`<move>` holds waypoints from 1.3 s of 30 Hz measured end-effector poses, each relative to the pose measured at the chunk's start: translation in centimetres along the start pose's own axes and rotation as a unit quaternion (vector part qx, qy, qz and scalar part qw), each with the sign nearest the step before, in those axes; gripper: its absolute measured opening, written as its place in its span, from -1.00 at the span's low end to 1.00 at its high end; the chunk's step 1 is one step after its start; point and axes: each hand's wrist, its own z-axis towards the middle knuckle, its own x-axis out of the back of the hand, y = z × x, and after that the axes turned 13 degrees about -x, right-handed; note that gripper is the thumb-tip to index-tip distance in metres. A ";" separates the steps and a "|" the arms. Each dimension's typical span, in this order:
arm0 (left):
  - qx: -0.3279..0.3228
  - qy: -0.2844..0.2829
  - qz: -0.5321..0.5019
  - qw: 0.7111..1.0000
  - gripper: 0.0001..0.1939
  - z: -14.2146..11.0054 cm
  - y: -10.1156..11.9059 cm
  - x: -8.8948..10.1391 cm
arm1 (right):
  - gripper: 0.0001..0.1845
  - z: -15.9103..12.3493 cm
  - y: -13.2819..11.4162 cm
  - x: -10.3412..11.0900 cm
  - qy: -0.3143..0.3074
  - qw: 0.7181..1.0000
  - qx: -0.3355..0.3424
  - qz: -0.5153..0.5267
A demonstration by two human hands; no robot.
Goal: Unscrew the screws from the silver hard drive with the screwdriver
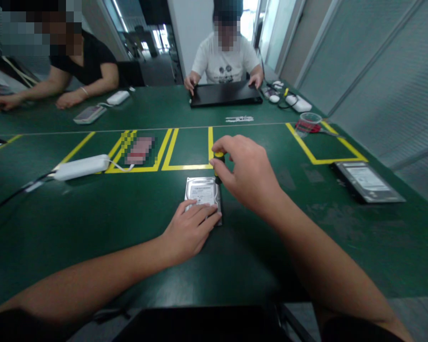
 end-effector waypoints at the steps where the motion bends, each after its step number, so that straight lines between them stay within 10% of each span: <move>1: 0.000 0.000 0.000 1.000 -0.63 0.0 0.0 0.0 | -0.83 0.0 0.0 0.0 0.003 1.000 -0.005 -0.002; 39: -0.004 0.003 -0.005 1.000 -0.62 0.0 0.0 0.3 | -0.86 0.2 0.0 -0.2 0.000 1.000 0.012 0.000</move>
